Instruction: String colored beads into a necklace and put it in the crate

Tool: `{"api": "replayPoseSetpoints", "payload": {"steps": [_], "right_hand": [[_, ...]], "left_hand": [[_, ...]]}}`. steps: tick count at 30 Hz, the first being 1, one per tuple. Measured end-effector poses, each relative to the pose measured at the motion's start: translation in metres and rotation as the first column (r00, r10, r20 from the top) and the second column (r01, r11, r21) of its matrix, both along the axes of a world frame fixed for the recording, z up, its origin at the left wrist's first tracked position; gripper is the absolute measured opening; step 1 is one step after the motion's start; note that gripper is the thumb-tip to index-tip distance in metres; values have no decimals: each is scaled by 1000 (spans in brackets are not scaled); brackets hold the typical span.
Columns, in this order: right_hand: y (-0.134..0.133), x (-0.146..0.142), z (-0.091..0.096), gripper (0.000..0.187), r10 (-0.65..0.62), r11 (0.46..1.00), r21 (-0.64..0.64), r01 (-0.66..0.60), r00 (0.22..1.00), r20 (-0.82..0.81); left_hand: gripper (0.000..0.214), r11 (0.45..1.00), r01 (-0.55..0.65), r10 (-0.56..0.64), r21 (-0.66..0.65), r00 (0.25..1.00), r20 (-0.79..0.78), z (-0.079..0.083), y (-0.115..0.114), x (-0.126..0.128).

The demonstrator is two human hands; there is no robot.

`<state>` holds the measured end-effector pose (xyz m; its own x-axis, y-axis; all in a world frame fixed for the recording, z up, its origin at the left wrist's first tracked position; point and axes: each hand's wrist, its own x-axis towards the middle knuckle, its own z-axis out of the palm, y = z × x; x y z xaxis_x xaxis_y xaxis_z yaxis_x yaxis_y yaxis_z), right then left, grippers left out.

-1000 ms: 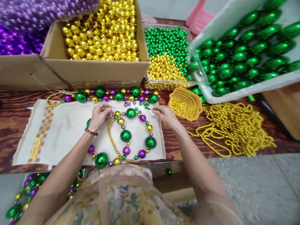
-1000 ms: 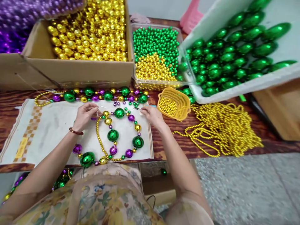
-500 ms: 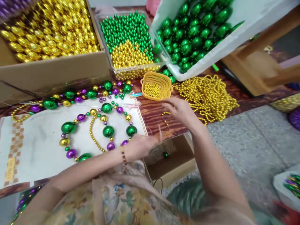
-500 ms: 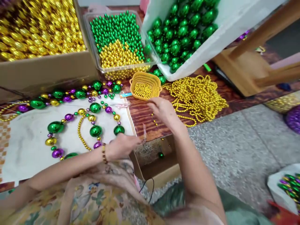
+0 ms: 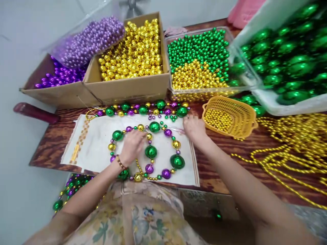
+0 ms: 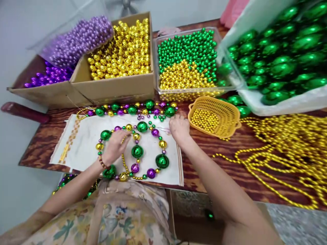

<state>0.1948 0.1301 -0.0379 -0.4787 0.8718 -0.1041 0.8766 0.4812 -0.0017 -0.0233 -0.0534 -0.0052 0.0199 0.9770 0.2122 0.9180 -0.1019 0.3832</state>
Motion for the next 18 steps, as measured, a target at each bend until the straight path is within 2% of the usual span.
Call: {"api": "replayPoseSetpoints", "payload": {"steps": [2, 4, 9, 12, 15, 18], "right_hand": [[5, -4, -4, 39, -3, 1000, 6, 2, 999, 42], [4, -4, -5, 39, 5, 1000, 10, -6, 997, 80], [-6, 1, 10, 36, 31, 999, 12, -33, 988, 150], [-16, 5, 21, 28, 53, 997, 52, -62, 988, 148], [-29, -1, 27, 22, 139, 988, 64, -138, 990, -6], [-46, -22, 28, 19, 194, 975, -51, -217, 939, -282]], "left_hand": [[25, 978, -209, 205, -18, 971, -123, -3, 2, -31], [26, 961, -270, 255, -52, 945, -204, -7, 7, -45], [36, 974, -149, 111, -172, 971, -212, -16, 27, -45], [37, 969, -118, 79, -216, 980, -181, -16, 33, -50], [25, 975, -144, 114, -170, 978, -176, -13, 30, -56], [17, 976, -126, 79, -175, 964, -254, -10, 21, -49]]}}
